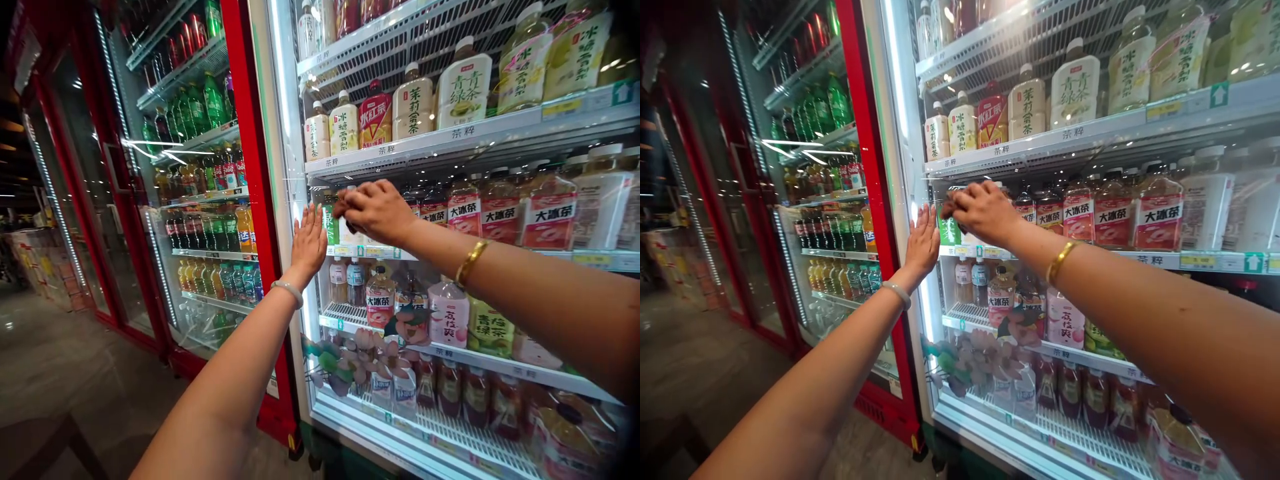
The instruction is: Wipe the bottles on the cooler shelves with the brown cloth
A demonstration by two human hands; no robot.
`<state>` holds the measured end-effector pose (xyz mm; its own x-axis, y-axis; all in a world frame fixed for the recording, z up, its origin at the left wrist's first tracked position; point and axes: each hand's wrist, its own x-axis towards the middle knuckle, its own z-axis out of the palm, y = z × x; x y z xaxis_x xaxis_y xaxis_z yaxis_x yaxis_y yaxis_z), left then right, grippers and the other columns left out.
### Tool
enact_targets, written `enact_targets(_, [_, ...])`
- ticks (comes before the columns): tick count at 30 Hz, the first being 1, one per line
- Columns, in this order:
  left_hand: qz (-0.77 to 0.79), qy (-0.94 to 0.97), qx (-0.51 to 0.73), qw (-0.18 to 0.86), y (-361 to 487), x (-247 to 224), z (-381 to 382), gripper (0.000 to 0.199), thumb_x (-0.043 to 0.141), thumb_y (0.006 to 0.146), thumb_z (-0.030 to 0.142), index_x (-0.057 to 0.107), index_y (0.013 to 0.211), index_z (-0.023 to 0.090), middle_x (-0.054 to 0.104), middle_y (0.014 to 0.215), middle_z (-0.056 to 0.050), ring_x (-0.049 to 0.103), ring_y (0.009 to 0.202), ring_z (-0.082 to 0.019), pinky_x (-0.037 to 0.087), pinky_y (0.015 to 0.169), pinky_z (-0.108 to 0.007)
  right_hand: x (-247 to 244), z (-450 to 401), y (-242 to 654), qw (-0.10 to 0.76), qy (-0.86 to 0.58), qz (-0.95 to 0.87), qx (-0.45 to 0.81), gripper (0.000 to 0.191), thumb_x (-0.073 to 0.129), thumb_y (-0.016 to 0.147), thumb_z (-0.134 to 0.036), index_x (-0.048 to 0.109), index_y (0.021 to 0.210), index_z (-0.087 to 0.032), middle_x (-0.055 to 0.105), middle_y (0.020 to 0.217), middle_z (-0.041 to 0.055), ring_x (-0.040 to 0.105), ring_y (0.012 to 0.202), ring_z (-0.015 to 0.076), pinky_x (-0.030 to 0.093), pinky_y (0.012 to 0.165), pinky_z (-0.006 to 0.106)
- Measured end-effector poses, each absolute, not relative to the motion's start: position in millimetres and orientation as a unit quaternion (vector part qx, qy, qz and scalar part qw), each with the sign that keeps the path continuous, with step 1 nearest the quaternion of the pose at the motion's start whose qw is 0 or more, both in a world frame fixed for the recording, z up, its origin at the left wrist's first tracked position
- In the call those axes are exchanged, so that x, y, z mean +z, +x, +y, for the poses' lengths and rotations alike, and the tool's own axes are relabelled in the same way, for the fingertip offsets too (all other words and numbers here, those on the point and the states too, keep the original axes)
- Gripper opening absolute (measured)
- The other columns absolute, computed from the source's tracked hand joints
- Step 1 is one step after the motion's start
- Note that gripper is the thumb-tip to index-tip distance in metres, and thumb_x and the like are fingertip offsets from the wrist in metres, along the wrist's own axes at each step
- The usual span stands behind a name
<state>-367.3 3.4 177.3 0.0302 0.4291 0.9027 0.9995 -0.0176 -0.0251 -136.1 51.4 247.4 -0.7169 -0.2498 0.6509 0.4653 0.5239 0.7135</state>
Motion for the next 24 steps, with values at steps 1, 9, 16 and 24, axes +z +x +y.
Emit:
enact_targets(1, [-0.585,-0.607,-0.379,0.383,-368,181,7,0.06,0.025,0.106,0.028,0.02,0.165,0.018,0.012,0.175,-0.008,0.003,0.163,-0.021,0.005,0.133,-0.047,252,49,-145,0.401,-0.104,-0.786,-0.458,0.033,0.042,0.104,-0.03,0.069,0.121,-0.023,0.056,0.149,0.0095,0.046,0.122,0.0334,0.03,0.093,0.05])
enact_targets(9, [-0.56,-0.626,-0.384,0.384,-373,139,10,0.063,0.028,0.107,0.032,0.013,0.167,0.022,0.01,0.176,-0.009,0.0,0.162,-0.024,0.007,0.132,-0.054,182,47,-149,0.314,0.059,-0.806,-0.497,0.021,0.051,0.102,-0.027,0.07,0.11,-0.023,0.069,0.122,0.0076,0.052,0.11,0.0264,0.031,0.088,0.043])
enact_targets(16, [-0.541,-0.638,-0.394,0.381,-343,117,15,0.064,0.027,0.106,0.029,0.01,0.167,0.02,0.009,0.176,-0.009,-0.001,0.162,-0.023,0.003,0.132,-0.054,198,58,-114,0.417,-0.02,-0.765,-0.49,0.016,0.057,0.099,-0.024,0.071,0.107,-0.023,0.069,0.126,0.0067,0.051,0.111,0.0262,0.029,0.097,0.047])
enact_targets(24, [-0.551,-0.657,-0.351,0.377,-322,87,6,0.064,0.032,0.105,0.027,0.016,0.166,0.017,0.016,0.174,-0.012,0.001,0.162,-0.025,0.008,0.132,-0.055,151,49,-90,0.336,0.09,-0.797,-0.494,0.012,0.061,0.098,-0.029,0.071,0.103,-0.025,0.071,0.117,0.0018,0.055,0.114,0.0226,0.037,0.097,0.041])
